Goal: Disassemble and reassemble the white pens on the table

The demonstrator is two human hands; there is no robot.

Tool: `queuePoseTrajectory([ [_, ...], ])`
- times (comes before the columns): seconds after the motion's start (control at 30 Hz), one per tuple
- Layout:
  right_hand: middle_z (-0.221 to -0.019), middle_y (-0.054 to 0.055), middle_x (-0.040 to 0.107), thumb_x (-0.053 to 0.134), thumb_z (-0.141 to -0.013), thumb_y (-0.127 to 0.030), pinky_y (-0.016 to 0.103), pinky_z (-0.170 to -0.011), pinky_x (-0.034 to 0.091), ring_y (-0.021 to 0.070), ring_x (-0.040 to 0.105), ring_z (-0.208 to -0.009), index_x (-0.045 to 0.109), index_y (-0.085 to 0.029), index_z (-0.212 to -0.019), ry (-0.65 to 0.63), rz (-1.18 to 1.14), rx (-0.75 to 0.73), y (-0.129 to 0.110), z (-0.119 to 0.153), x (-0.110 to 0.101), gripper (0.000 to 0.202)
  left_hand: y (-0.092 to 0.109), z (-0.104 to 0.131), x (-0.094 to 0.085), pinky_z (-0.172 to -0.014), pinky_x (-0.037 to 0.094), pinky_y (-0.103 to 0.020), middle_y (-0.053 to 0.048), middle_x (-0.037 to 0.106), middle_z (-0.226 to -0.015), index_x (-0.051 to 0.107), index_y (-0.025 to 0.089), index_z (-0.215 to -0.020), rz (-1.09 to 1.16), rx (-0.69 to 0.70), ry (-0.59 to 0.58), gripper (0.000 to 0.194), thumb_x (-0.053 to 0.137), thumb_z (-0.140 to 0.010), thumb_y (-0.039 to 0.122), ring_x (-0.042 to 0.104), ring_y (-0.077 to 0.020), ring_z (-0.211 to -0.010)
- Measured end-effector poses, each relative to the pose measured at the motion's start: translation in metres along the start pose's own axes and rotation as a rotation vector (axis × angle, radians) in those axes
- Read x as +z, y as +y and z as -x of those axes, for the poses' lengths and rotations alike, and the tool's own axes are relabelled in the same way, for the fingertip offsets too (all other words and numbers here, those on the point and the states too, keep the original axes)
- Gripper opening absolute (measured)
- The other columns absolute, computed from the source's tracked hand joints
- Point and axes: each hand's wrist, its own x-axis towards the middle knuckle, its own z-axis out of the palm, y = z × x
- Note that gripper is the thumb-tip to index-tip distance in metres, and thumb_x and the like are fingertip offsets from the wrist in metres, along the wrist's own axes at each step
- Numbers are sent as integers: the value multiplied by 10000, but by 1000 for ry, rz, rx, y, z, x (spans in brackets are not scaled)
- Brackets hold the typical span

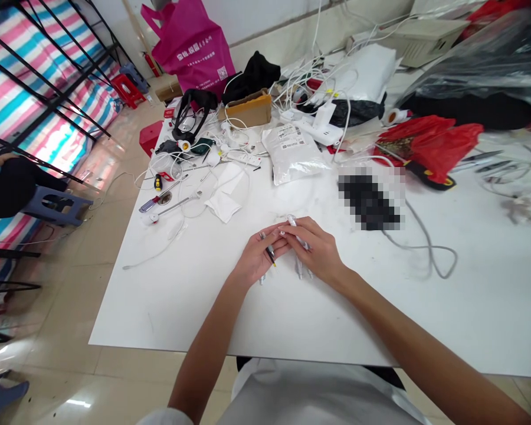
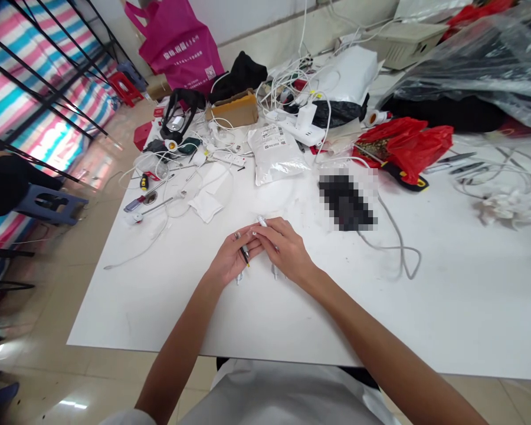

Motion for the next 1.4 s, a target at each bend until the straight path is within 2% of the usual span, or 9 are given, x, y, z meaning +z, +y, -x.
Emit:
queuePoseTrajectory([
  [0.17, -1050, 64, 734, 595, -1003, -156, 401, -815, 575, 216, 680, -937, 691, -329, -1273, 21, 11, -95, 1, 2, 3, 335, -1, 0, -1, -1138, 473, -397, -131, 760, -1182, 771, 136, -1181, 39, -3, 21, 355, 780, -912, 368, 697, -242, -1174],
  [0.27, -1056, 62, 738, 593, -1003, -144, 400, -824, 555, 214, 685, -955, 670, -332, -1288, -13, 17, -143, -2, 2, 4, 350, -1, 0, -3, -1121, 479, -362, -113, 758, -1203, 780, 152, -1155, 40, 6, 29, 327, 783, -909, 367, 687, -223, -1172],
  [0.43, -1019, 66, 737, 599, -1004, -160, 386, -805, 520, 215, 687, -939, 681, -298, -1242, -63, 74, -153, -5, 2, 6, 287, 1, 1, -3, -1124, 466, -353, -141, 739, -1288, 754, 146, -1252, 23, 4, 11, 433, 782, -907, 406, 672, -242, -1218],
  [0.73, -984, 64, 725, 599, -1001, -140, 364, -783, 485, 209, 670, -920, 674, -256, -1164, -73, 103, -159, -6, -1, 4, 214, 0, 1, -1, -1109, 474, -345, -144, 730, -1319, 749, 143, -1264, -5, 16, 24, 451, 782, -907, 416, 651, -260, -1270],
  [0.97, -1016, 69, 721, 604, -990, -127, 384, -800, 500, 225, 674, -949, 648, -271, -1239, -49, 108, -151, -3, 2, 5, 290, 1, 0, -1, -1179, 430, -381, -136, 616, -1505, 712, 177, -1316, 0, 49, -13, 415, 713, -964, 396, 547, -280, -1425],
  [1.1, -1104, 100, 701, 588, -1000, -141, 396, -834, 540, 235, 673, -989, 647, -272, -1324, -37, 111, -76, 3, 3, 3, 355, -1, -2, -3, -1221, 395, -401, -130, 646, -1467, 707, 178, -1316, 10, 85, -3, 398, 718, -966, 367, 575, -268, -1404],
  [1.27, -1254, 104, 685, 523, -1019, -139, 418, -895, 571, 249, 666, -1092, 680, -286, -1303, -136, 131, -75, 13, 6, 2, 356, -8, -5, -7, -1213, 412, -452, -138, 697, -1383, 727, 168, -1275, -7, 100, 4, 387, 762, -932, 343, 618, -284, -1354],
  [1.4, -1173, 83, 700, 545, -1029, -175, 379, -852, 592, 216, 683, -1019, 700, -298, -1268, -100, 98, -13, 15, 9, 4, 310, -9, -6, -9, -1186, 442, -419, -137, 742, -1275, 757, 143, -1186, -19, 84, 36, 314, 759, -934, 330, 665, -256, -1278],
])
